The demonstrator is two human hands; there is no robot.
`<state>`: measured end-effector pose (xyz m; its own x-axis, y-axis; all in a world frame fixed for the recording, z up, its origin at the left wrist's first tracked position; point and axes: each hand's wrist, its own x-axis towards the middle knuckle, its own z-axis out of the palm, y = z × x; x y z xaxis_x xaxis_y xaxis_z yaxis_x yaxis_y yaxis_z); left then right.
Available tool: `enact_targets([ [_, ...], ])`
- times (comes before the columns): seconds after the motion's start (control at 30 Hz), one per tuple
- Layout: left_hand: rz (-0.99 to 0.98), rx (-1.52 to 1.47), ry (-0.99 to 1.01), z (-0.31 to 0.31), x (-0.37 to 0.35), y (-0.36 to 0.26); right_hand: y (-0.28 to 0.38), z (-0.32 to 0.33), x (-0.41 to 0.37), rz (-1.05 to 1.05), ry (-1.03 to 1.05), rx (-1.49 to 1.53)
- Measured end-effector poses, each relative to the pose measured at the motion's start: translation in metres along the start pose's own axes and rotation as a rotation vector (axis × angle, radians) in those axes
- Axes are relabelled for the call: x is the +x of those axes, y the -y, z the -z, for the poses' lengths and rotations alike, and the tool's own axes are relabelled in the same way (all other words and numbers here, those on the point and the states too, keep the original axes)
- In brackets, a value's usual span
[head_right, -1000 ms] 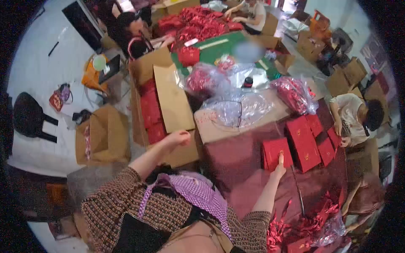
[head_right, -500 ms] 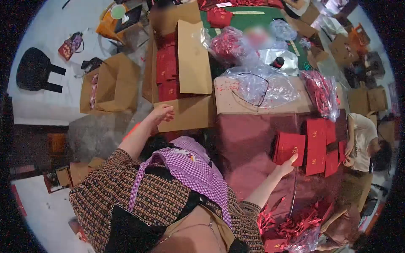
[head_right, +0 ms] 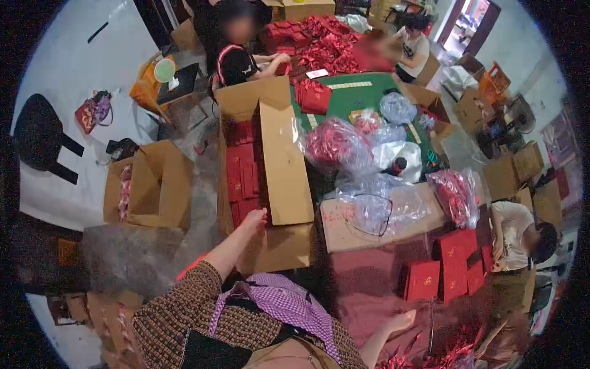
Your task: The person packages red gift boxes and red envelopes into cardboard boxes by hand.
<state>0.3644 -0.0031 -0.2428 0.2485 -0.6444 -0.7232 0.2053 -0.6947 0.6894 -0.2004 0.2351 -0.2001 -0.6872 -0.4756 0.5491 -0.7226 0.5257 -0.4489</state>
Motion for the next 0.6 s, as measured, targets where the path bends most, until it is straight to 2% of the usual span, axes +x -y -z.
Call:
enact_targets([
  [0.07, 0.032, 0.009, 0.089, -0.011, -0.004, -0.015, 0.023, -0.005, -0.034, -0.460, 0.483, 0.731],
  [0.13, 0.019, -0.070, 0.228, -0.020, -0.016, -0.026, 0.129, 0.008, -0.075, -0.774, 0.610, 0.812],
  [0.2, -0.054, -0.046, 0.427, -0.020, 0.001, -0.013, 0.197, 0.017, -0.099, -0.658, 1.046, 0.725],
  [0.23, -0.013, -0.039, 0.364, -0.028, -0.009, -0.021, 0.224, 0.019, -0.104, -0.556, 1.240, 0.674],
  [0.3, -0.062, -0.057, 0.558, -0.024, -0.014, -0.032, 0.235, 0.006, -0.127, -0.329, 1.440, 0.675],
  [0.33, -0.060, -0.011, 0.443, -0.031, -0.035, -0.045, 0.241, -0.001, -0.134, -0.295, 1.484, 0.625],
  [0.47, -0.186, -0.022, 0.549, -0.053, -0.024, -0.038, 0.276, -0.025, -0.142, -0.002, 1.535, 0.553],
  [0.5, -0.254, -0.065, 0.545, -0.062, -0.025, -0.042, 0.294, -0.030, -0.140, -0.007, 1.572, 0.562],
  [0.53, -0.205, -0.098, 0.596, -0.071, -0.026, -0.045, 0.309, -0.040, -0.142, 0.044, 1.601, 0.553],
  [0.6, -0.224, -0.077, 0.580, -0.080, -0.053, -0.073, 0.349, -0.051, -0.144, 0.082, 1.641, 0.587],
])
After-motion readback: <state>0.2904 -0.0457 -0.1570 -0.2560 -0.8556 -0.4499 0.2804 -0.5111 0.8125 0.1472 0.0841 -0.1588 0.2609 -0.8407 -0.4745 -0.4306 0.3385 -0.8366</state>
